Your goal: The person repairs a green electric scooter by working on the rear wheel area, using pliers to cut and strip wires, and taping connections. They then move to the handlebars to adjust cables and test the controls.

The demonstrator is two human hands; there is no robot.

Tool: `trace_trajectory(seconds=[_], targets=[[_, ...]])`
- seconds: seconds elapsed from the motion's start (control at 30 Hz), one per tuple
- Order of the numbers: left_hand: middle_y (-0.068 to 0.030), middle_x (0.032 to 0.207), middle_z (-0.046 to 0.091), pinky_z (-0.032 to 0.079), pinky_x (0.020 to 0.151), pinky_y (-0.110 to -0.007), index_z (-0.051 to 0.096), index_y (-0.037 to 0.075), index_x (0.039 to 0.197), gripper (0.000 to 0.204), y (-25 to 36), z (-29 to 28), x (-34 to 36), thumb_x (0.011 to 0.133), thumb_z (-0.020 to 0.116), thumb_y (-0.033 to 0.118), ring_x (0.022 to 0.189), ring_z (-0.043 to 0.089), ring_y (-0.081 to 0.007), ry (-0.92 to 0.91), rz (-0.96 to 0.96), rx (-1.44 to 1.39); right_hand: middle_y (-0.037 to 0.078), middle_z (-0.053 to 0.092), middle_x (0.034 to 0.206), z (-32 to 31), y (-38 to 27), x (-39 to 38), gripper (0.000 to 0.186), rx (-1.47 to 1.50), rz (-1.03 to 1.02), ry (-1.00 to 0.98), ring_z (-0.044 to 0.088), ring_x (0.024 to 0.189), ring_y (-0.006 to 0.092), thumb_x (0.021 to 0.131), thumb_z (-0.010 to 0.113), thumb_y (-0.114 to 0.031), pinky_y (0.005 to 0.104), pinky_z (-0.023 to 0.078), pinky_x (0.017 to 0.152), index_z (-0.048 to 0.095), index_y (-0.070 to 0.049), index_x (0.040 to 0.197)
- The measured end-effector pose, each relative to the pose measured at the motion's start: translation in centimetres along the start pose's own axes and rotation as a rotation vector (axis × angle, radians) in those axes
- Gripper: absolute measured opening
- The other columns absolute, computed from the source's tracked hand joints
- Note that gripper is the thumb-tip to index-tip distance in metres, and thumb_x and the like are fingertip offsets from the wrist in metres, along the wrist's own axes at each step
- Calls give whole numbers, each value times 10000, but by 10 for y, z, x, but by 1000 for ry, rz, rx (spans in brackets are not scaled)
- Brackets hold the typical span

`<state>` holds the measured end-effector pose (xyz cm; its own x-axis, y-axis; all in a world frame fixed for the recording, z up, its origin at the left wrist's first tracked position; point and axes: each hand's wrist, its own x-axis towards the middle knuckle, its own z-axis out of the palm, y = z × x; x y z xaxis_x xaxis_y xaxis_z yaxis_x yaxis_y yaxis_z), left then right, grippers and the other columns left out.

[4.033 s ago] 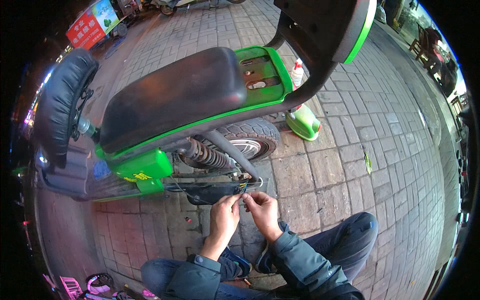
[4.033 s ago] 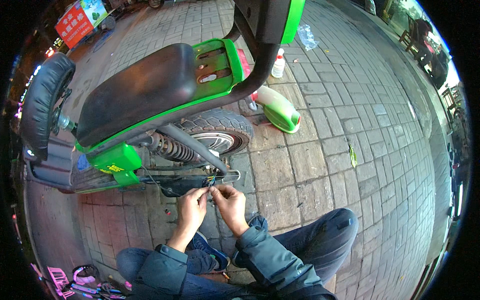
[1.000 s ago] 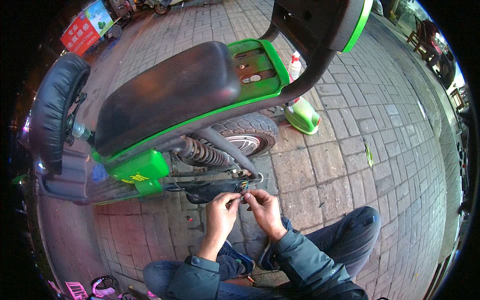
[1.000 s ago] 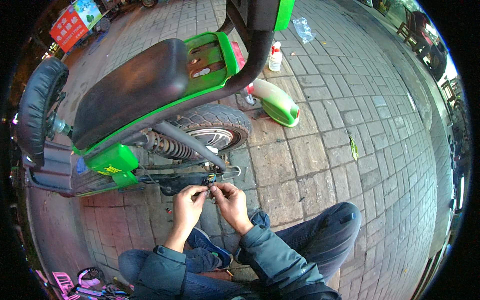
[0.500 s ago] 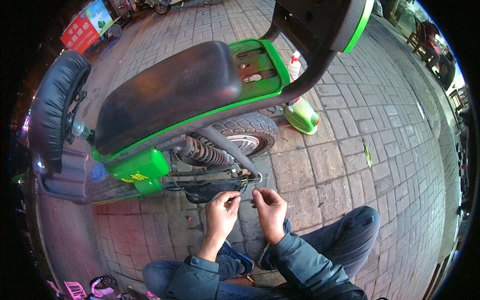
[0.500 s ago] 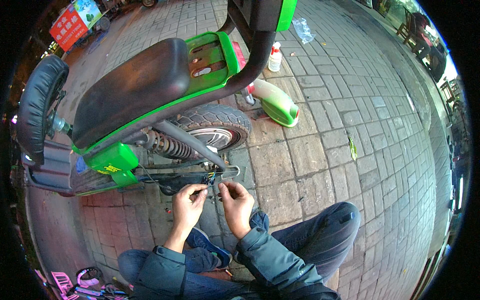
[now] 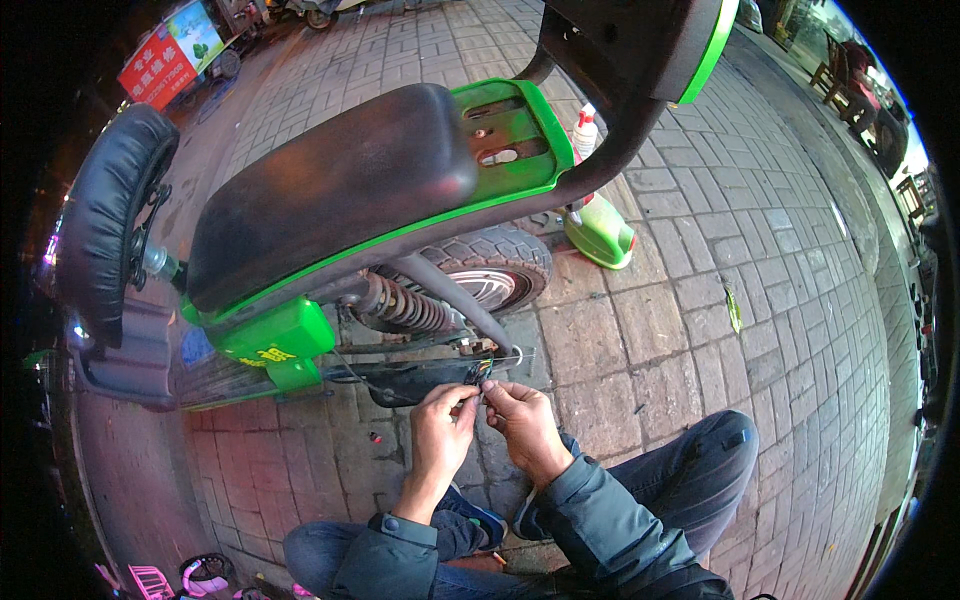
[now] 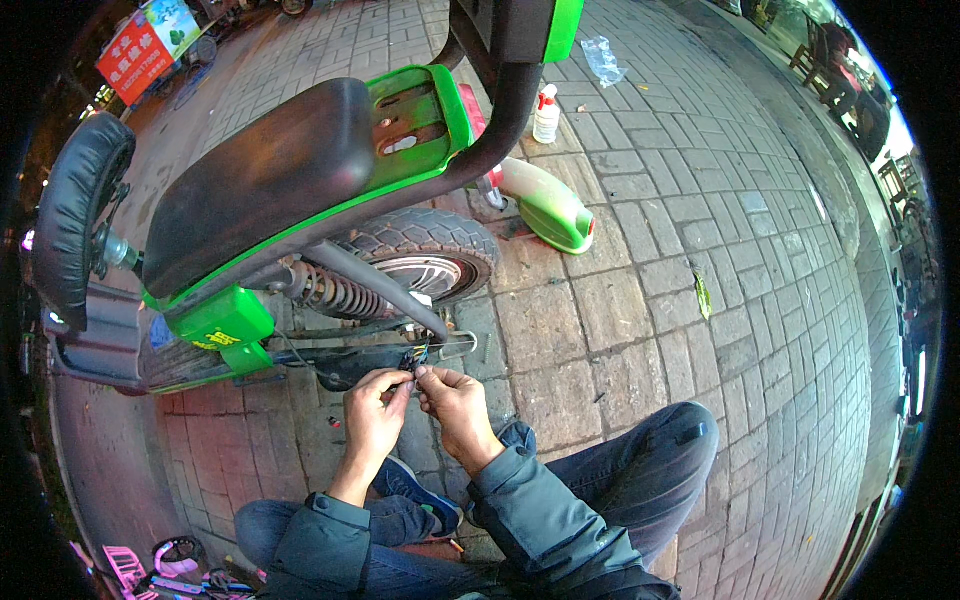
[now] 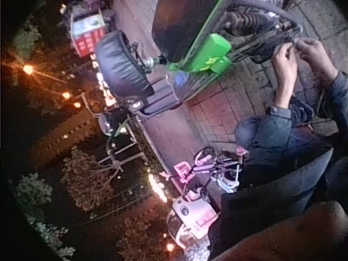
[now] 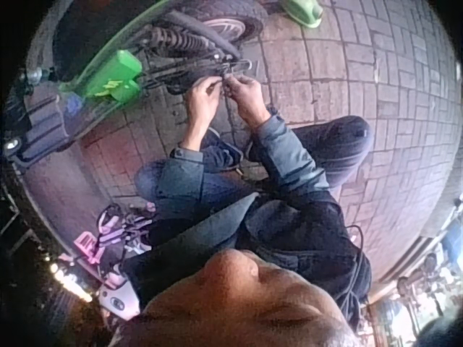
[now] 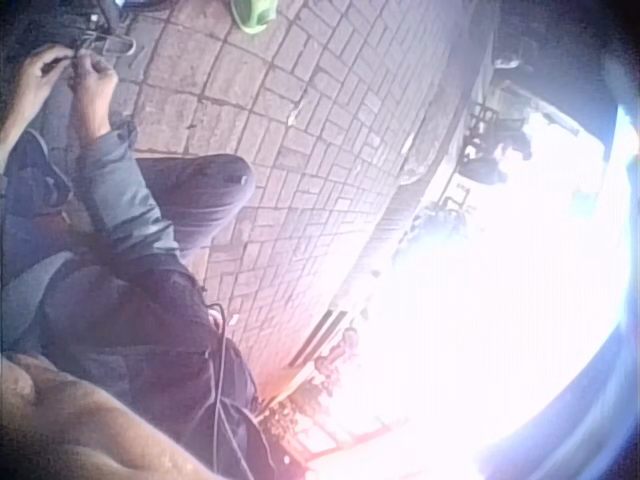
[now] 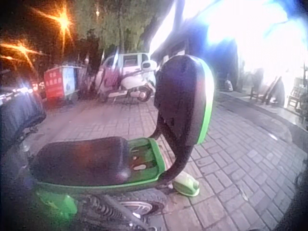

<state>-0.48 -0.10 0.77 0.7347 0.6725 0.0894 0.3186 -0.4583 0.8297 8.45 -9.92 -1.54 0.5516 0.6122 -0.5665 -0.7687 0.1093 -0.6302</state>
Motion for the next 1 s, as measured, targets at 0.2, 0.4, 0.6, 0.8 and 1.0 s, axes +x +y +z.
trace_trajectory(seconds=[0.2, 0.4, 0.6, 0.8, 1.0], targets=[[-126, 934, 745, 569, 668, -293, 746, -14, 971, 96, -4, 0, 0, 881, 736, 18, 785, 725, -177, -5, -67, -50, -29, 628, 782, -8, 1, 11, 152, 21, 67, -117, 520, 652, 48, 985, 692, -195, 194, 409, 582, 700, -47, 950], [-154, 920, 744, 559, 645, -310, 745, -11, 948, 80, -6, -1, 1, 881, 719, 24, 757, 734, -225, 3, -119, -76, -22, 635, 835, -11, 5, 11, 162, 87, 25, -225, 541, 707, 55, 990, 688, -209, 207, 439, 626, 664, -50, 1007], [-145, 902, 738, 565, 653, -313, 739, -16, 953, 81, -6, 0, 1, 880, 717, 13, 759, 734, -217, -33, -125, -74, 2, 630, 810, -3, 3, 6, 335, -223, -92, -169, 564, 703, 83, 927, 759, -329, 240, 459, 610, 633, -27, 994], [-131, 929, 744, 571, 668, -293, 745, -12, 967, 93, -4, -1, 3, 878, 716, -9, 758, 729, -187, 1, -78, -46, 34, 689, 852, -2, -3, 3, 244, -262, -115, -83, 626, 721, 89, 968, 705, -240, 237, 489, 630, 685, 3, 973], [-124, 925, 750, 572, 689, -287, 748, -14, 985, 98, -5, -4, 3, 895, 726, 20, 778, 727, -172, -32, -131, -59, 50, 715, 918, -19, -15, 9, 178, -268, -126, -227, 672, 789, 102, 988, 667, -106, 241, 530, 679, 701, 39, 1085]])
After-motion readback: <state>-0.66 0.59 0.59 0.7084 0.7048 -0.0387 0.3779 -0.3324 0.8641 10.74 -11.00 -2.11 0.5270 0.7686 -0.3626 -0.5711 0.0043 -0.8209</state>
